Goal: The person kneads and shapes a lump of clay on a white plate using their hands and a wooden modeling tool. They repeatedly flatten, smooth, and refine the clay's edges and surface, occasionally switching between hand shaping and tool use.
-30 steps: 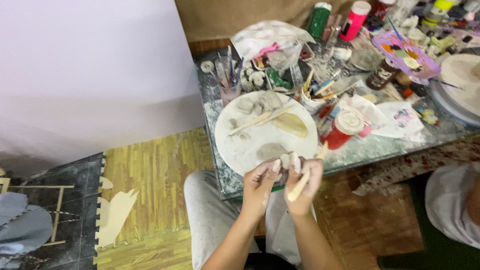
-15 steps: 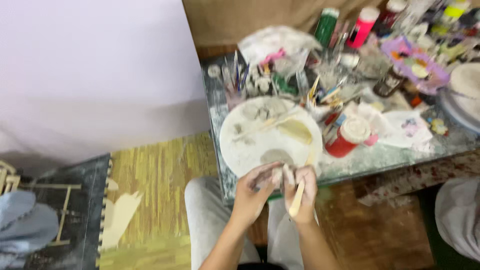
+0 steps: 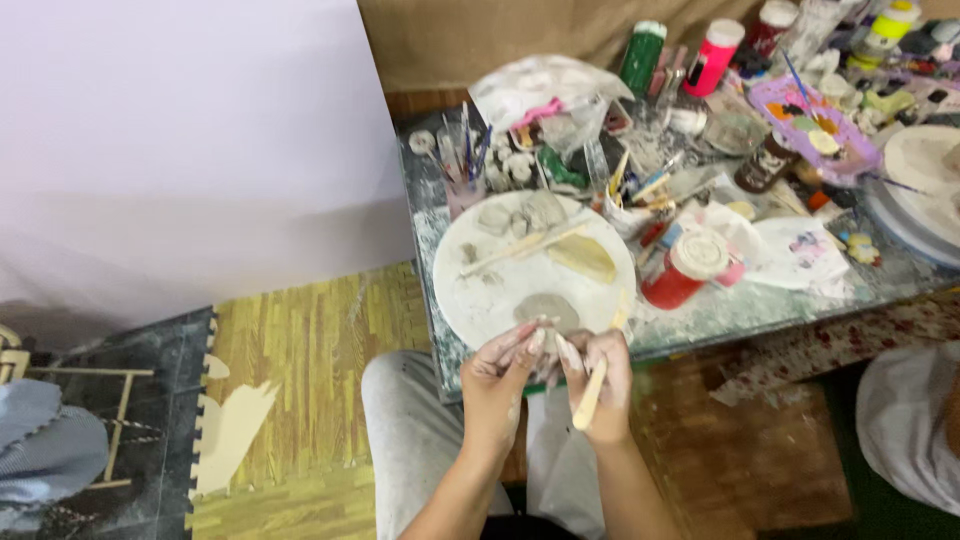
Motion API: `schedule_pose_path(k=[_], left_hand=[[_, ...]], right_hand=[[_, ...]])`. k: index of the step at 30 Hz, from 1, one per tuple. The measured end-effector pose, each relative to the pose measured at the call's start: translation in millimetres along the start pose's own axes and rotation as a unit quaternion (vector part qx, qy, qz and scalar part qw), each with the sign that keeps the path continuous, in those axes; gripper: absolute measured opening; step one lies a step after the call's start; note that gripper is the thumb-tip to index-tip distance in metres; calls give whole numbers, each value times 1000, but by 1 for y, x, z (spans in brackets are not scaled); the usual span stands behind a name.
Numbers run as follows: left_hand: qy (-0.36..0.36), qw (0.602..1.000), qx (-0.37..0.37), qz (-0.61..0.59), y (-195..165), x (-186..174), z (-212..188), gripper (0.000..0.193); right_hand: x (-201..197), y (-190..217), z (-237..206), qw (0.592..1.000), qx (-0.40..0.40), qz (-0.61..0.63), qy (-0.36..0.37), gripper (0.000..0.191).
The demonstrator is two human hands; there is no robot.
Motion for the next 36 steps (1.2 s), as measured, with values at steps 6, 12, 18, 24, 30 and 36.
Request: schedule_pose_path(k=[6,12,18,24,30,36], left_hand=[[-26,1000,-1,-8,10,8,-2,34],[-47,994,-32,90,7,15,4,33],[-92,994,-53,32,6,16,9,35],[-48,997,-47,-45,16,18,1,35],[-7,998,-60,-21,18,11,0,34],[14,993,-110,29,19,-8,10,41]], right_hand=[[-6,-8,-7,999,-29,-27,1,24],[-17,-16,-8,989,-60,-134,-33,25],[-10,-2,-2,988,-92,-25,-123,29],[14,15,-1,973,-179,-147,-1,27],[12,17,-7,981,-144,-118,-45,27],[-3,6,7,990,-112,72,42,23]])
Point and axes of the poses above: each hand's wrist, its own z-axis towards the middle knuckle, its own x-axis out of the palm, y = z × x, the point moved 2 cm from there along z, towards the middle knuckle, and after that the axes turned 14 degrees about z, right-handed, at the moved point
